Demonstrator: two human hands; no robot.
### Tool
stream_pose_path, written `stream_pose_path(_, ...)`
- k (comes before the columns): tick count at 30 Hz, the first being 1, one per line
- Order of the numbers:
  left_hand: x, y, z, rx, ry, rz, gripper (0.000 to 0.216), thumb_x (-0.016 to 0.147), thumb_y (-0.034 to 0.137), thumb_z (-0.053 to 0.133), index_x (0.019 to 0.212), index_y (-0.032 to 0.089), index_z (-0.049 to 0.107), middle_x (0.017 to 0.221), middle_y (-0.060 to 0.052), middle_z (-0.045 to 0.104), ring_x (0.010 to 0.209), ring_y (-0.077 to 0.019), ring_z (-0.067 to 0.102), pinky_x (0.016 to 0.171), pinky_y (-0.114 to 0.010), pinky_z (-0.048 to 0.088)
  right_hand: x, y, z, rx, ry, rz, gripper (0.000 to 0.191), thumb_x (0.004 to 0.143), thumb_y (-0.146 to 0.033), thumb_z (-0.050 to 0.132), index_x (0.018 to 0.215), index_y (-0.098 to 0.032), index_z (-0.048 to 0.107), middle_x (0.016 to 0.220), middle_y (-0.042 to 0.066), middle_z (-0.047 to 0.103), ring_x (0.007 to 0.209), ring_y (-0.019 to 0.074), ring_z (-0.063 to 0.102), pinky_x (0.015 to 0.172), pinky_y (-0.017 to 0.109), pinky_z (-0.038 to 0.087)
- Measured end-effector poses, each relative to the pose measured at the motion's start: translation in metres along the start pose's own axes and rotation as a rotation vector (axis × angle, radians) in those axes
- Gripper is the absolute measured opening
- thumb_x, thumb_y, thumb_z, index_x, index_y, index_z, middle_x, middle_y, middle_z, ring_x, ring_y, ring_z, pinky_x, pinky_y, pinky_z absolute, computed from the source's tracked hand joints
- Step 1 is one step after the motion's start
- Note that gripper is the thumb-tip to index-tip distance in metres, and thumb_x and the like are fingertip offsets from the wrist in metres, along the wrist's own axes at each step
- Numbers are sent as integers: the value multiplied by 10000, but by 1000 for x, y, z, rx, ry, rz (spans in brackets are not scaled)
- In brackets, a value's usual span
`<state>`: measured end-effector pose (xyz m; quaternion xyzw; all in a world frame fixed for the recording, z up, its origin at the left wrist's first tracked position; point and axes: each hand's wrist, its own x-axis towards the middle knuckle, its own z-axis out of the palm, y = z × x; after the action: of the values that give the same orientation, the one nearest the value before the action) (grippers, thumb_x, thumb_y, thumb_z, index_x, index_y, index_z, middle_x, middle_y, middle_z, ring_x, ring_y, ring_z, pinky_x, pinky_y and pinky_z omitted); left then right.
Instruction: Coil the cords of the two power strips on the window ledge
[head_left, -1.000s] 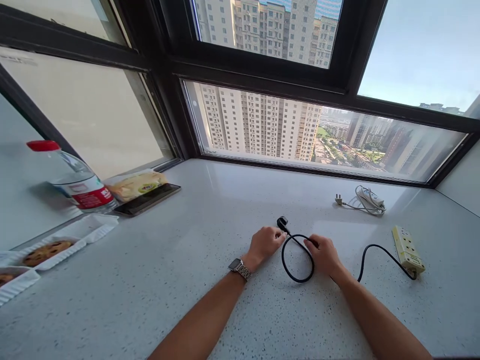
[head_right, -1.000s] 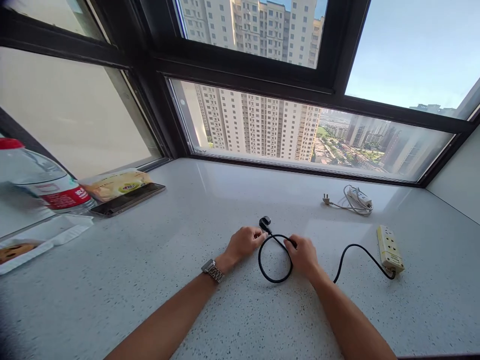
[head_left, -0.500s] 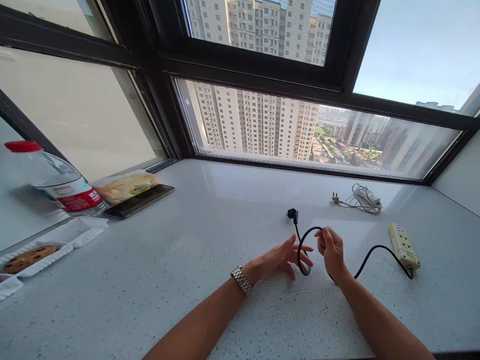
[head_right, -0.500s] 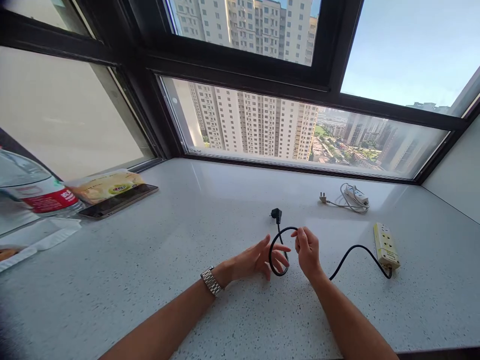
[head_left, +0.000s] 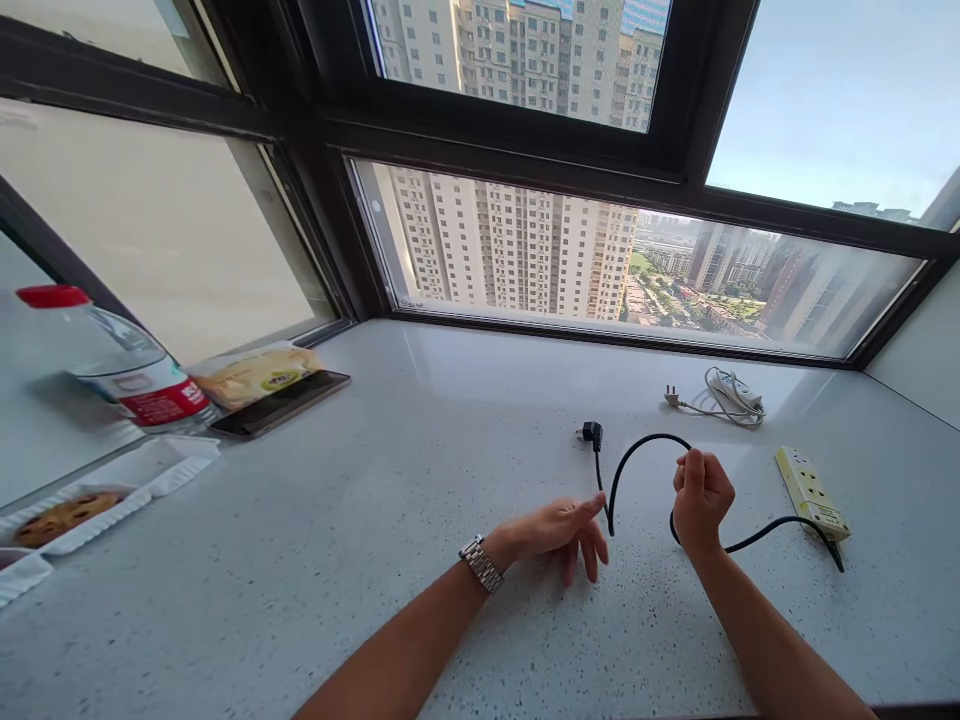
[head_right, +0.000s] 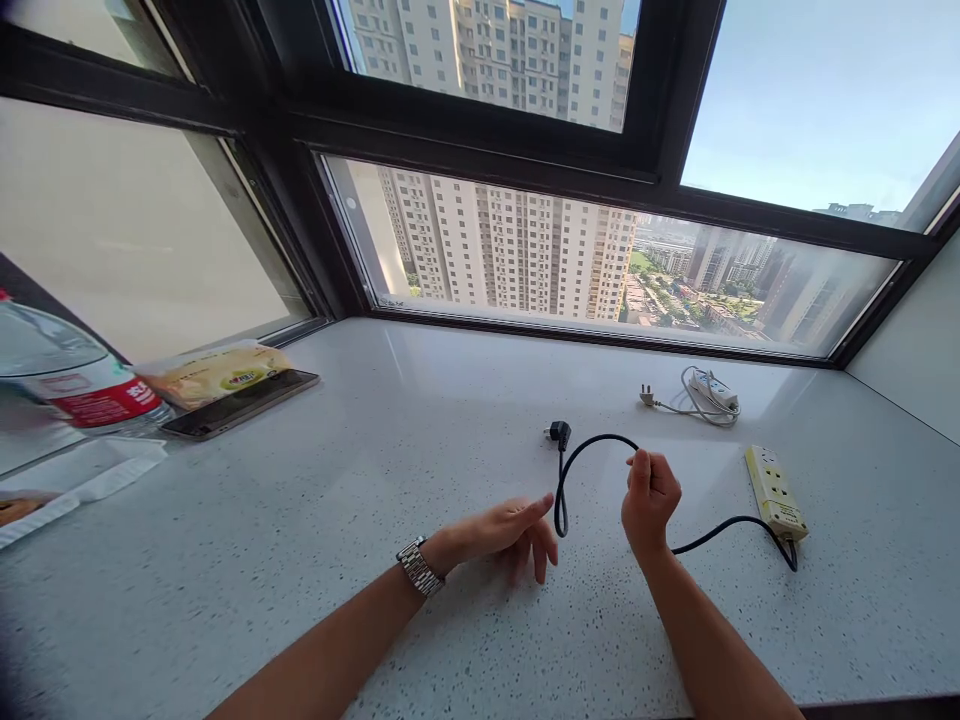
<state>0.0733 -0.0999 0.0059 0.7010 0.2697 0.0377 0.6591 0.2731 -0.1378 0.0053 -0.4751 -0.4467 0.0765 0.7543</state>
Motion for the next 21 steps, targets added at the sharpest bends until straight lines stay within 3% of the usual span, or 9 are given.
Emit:
stream_pose_path(4, 2, -6, 3, -253, -180, 76, 952, 746, 814, 125, 1077, 99, 658, 953, -206, 707, 620, -202, 674, 413, -217, 397, -13, -5, 4, -95, -171, -265, 337, 900, -362, 481, 617, -183, 523, 437, -65, 360, 382, 69, 288, 395, 218, 263)
stream_pose_path(8, 7, -10, -2, -566, -138, 139, 894, 768, 789, 171, 1335, 161, 460, 1175, -221, 629, 935, -297, 665, 538, -260, 475, -18, -8, 8, -22, -327, -454, 259, 890, -209, 484, 634, -182, 511, 461, -61, 371, 394, 63, 283, 402, 207, 250)
stream_pose_path(11, 7, -7, -6, -721, 41, 185, 806, 819, 721, 299, 1421, 184, 321, 1293, -218, 548, 1050, -305, 617, 623, -296, 505, -21, -8, 9, 9, -455, -503, 247, 885, -183, 476, 640, -184, 495, 474, -59, 357, 411, 66, 292, 424, 213, 248)
stream_pose_path(15, 2, 0, -15, -877, 353, 269, 718, 873, 576, 436, 1442, 170, 270, 1371, -193, 480, 1087, -266, 592, 753, -332, 528, -29, -12, 13, 9, -676, -596, 320, 893, -231, 442, 575, -198, 413, 460, -67, 297, 399, 68, 231, 427, 227, 218)
stream_pose_path(19, -4, 1, -33, -982, 564, 326, 592, 895, 495, 467, 1374, 161, 370, 1324, -155, 530, 1059, -228, 605, 760, -301, 550, -44, -16, 20, -45, -1025, -645, 409, 887, -299, 413, 510, -207, 286, 450, -69, 247, 393, 74, 194, 427, 242, 201)
stream_pose_path(21, -7, -1, -46, -1038, 657, 350, 466, 911, 434, 470, 1276, 144, 465, 1216, -136, 598, 946, -192, 644, 702, -271, 561, -51, -16, 21, -68, -1200, -623, 453, 889, -368, 399, 494, -205, 247, 444, -65, 236, 397, 75, 184, 427, 247, 196)
